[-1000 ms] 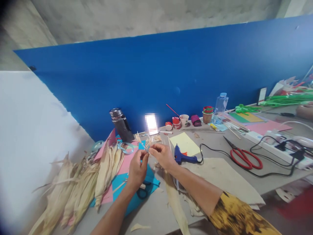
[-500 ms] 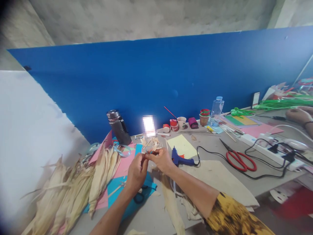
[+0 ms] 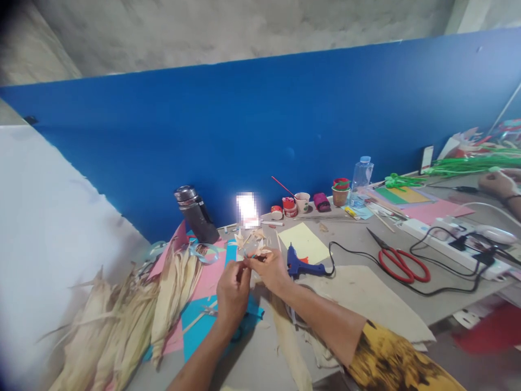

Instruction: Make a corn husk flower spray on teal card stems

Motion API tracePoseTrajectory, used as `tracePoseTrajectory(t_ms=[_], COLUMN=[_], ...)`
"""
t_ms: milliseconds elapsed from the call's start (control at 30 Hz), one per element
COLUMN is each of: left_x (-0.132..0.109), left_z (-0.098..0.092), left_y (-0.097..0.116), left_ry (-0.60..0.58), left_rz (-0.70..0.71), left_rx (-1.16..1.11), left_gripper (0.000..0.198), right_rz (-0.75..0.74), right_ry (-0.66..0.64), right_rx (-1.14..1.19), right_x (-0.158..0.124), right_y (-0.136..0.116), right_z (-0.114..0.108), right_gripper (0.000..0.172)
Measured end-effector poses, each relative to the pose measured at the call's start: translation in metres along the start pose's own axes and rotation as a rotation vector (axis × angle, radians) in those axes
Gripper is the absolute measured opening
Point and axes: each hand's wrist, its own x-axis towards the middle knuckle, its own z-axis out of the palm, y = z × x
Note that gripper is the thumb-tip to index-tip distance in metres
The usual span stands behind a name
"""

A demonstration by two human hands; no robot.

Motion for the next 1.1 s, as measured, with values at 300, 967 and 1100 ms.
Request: tracePoseTrajectory(t_ms=[300,967,1100], left_x=[0.003,0.018,0.018], left_z=[-0.004,-0.016,-0.014], left_y=[0.002,0.000,-0.007], left_ry=[0.008,-0.034,-0.079], left_rz=[0.008,-0.289,-0.326], left_rx=[-0.144,-0.391,-0.425], left_gripper=[0.022,0.021,0.028], right_rz=[0.045,0.092,0.199], right_ry=[-0.017,-0.353,-0.308], right_rx=[0.132,-0.205,-0.216], right_x=[-0.003,0.008,0.012], right_y=[0.002,0.006,0.000], right_z=[0.005,-0.010,-0.014], right_gripper=[0.032,0.031,0.023])
